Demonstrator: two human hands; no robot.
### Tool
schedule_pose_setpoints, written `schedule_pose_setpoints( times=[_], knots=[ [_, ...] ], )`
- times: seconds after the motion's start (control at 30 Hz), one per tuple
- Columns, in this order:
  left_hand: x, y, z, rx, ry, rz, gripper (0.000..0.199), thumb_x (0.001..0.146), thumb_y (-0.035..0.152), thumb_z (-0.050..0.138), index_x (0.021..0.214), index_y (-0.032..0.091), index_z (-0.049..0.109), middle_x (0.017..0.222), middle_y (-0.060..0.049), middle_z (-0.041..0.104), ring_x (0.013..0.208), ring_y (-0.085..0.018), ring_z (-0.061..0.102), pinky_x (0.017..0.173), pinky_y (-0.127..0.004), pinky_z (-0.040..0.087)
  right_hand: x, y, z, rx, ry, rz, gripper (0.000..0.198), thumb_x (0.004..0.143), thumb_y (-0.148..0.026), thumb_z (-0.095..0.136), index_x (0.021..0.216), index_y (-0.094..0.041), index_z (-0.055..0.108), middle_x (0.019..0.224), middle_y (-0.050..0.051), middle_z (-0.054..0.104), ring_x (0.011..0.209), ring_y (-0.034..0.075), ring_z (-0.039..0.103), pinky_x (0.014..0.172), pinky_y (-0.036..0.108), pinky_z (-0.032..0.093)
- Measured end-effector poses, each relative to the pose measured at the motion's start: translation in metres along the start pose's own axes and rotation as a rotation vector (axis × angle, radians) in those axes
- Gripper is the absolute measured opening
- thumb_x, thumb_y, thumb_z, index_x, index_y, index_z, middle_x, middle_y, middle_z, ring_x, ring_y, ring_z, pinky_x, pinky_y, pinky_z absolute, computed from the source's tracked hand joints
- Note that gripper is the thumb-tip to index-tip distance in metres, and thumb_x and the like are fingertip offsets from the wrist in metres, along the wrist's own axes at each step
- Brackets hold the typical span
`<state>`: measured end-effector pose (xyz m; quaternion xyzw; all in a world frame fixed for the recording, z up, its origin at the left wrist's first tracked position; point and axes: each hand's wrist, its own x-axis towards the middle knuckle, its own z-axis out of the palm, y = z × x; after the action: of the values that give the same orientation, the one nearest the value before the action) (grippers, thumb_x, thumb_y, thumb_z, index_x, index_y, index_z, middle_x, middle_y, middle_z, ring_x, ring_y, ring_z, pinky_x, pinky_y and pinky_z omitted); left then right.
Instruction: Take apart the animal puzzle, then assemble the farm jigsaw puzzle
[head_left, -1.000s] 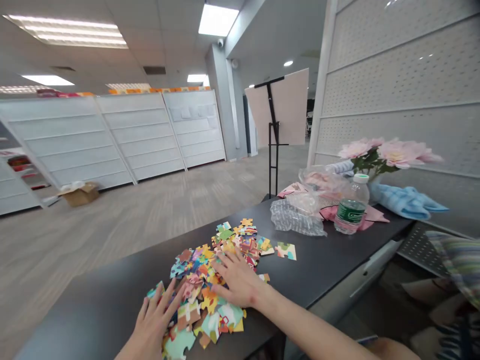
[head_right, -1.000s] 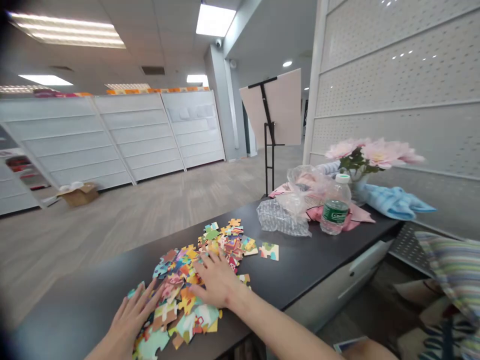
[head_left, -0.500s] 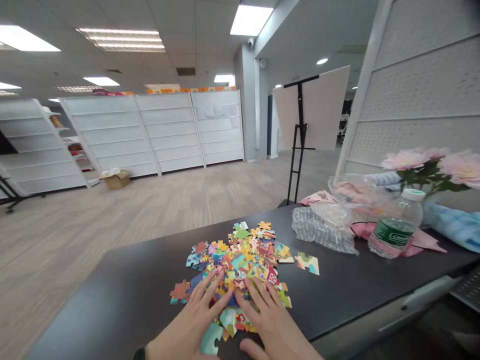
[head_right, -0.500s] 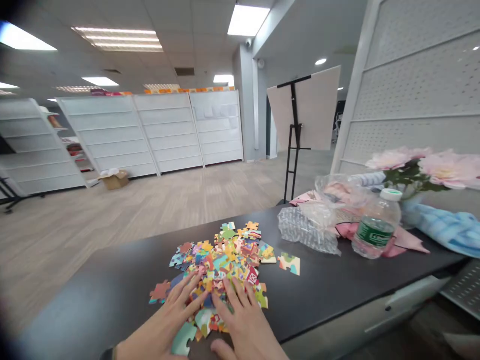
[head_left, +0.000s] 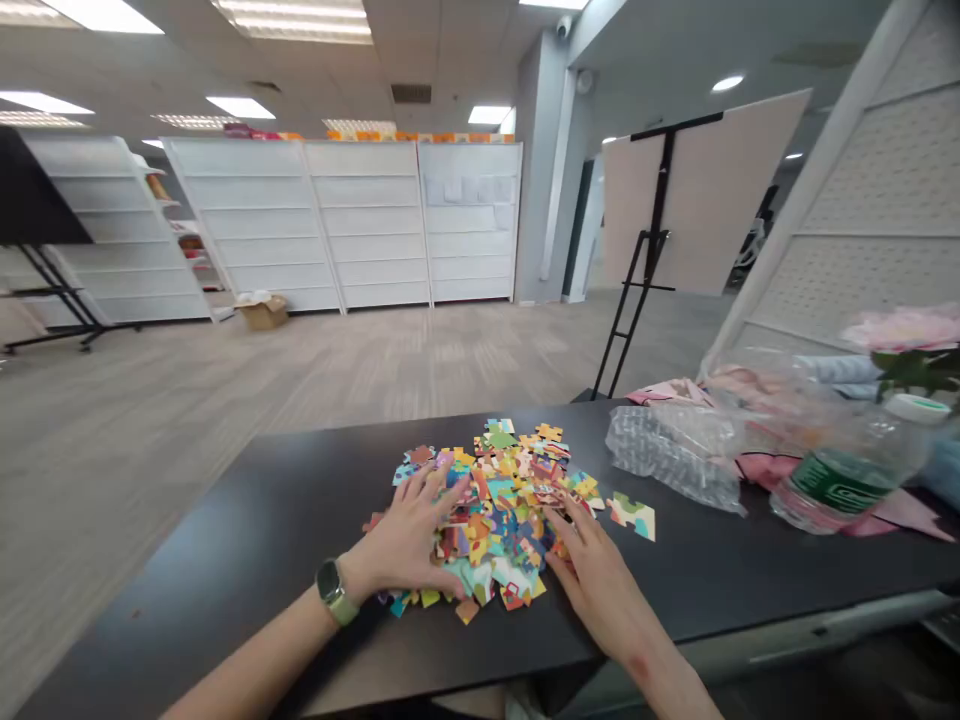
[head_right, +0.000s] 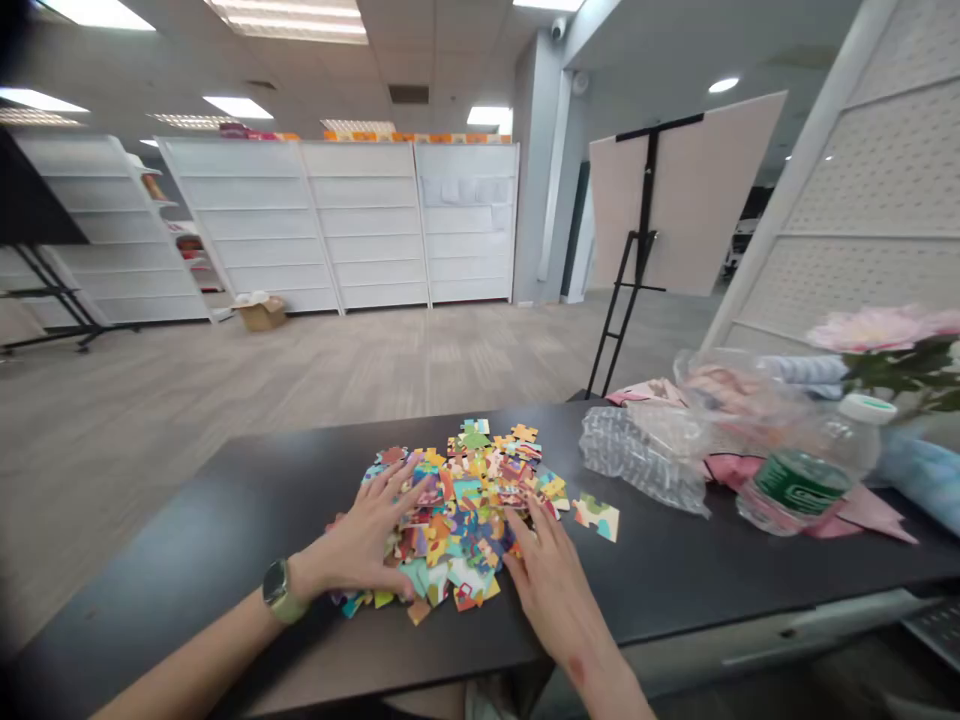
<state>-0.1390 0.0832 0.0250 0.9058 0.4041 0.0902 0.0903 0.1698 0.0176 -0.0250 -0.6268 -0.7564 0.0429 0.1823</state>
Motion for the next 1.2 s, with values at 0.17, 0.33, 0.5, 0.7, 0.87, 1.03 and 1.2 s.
schedule_pose_setpoints(
  times=[0.17, 0.33, 0.5, 0.7, 0.87, 1.03, 1.2],
  knots=[
    [-0.05, -0.035, -0.005, -0.013, -0.1, -0.219, 0.134, 0.056, 0.09, 0.068, 0.161, 0.03, 0.01, 0.167, -0.019, 0.014, 0.15, -0.051, 0.01, 0.115, -0.072, 0.014, 0.03, -0.025, 0.001, 0.062, -0.068, -0.074, 0.049, 0.1, -0.033, 0.039, 0.147, -0.022, 0.05, 0.16, 0.01, 0.036, 0.15, 0.029, 0.028, 0.122, 0.05, 0.03],
    [-0.081, -0.022, 0.006, -0.035, -0.09, -0.207, 0.112, 0.073, 0.076, 0.068, 0.161, 0.027, 0.019, 0.166, -0.015, 0.022, 0.152, -0.043, 0.013, 0.121, -0.064, 0.011, 0.027, -0.066, 0.006, 0.128, -0.111, -0.153, 0.054, 0.1, -0.051, 0.041, 0.15, -0.03, 0.047, 0.163, 0.006, 0.032, 0.152, 0.031, 0.022, 0.123, 0.055, 0.024],
    [-0.082, 0.014, 0.011, -0.097, 0.024, -0.222, 0.068, 0.084, 0.036, 0.068, 0.147, 0.03, 0.044, 0.147, -0.01, 0.047, 0.145, -0.033, 0.033, 0.123, -0.058, 0.018, 0.012, -0.082, 0.016, 0.126, -0.14, -0.216, 0.071, 0.086, -0.063, 0.062, 0.149, -0.035, 0.046, 0.167, 0.004, 0.021, 0.153, 0.037, 0.014, 0.123, 0.059, 0.02],
    [-0.096, 0.027, 0.007, -0.137, 0.063, -0.225, 0.05, 0.083, 0.024, 0.064, 0.132, 0.031, 0.054, 0.134, -0.007, 0.053, 0.135, -0.029, 0.042, 0.121, -0.056, 0.024, 0.008, -0.075, 0.015, 0.146, -0.063, -0.21, 0.046, 0.094, -0.051, 0.057, 0.137, -0.033, 0.059, 0.161, 0.002, 0.037, 0.151, 0.033, 0.025, 0.12, 0.055, 0.03],
    [-0.116, 0.014, 0.011, -0.124, 0.096, -0.281, 0.044, 0.087, 0.029, 0.063, 0.13, 0.029, 0.055, 0.152, -0.011, 0.04, 0.141, -0.033, 0.037, 0.115, -0.055, 0.035, 0.01, -0.07, 0.021, 0.146, -0.024, -0.182, 0.044, 0.095, -0.053, 0.056, 0.133, -0.032, 0.063, 0.158, 0.002, 0.042, 0.148, 0.032, 0.032, 0.116, 0.054, 0.038],
    [-0.096, 0.02, 0.013, -0.055, 0.04, -0.231, 0.114, 0.065, 0.079, 0.073, 0.158, 0.037, 0.024, 0.168, -0.013, 0.011, 0.149, -0.053, 0.01, 0.112, -0.077, 0.017, 0.012, -0.071, 0.022, 0.14, 0.016, -0.207, 0.05, 0.099, -0.054, 0.047, 0.143, -0.031, 0.055, 0.157, 0.002, 0.043, 0.148, 0.031, 0.032, 0.118, 0.055, 0.036],
    [-0.093, 0.031, 0.008, -0.092, -0.018, -0.125, 0.099, 0.073, 0.082, 0.063, 0.155, 0.035, 0.033, 0.165, -0.012, 0.026, 0.149, -0.046, 0.021, 0.116, -0.072, 0.016, 0.01, -0.069, 0.021, 0.149, 0.041, -0.231, 0.048, 0.1, -0.049, 0.046, 0.142, -0.027, 0.056, 0.157, 0.004, 0.044, 0.147, 0.03, 0.034, 0.117, 0.054, 0.037]
  ],
)
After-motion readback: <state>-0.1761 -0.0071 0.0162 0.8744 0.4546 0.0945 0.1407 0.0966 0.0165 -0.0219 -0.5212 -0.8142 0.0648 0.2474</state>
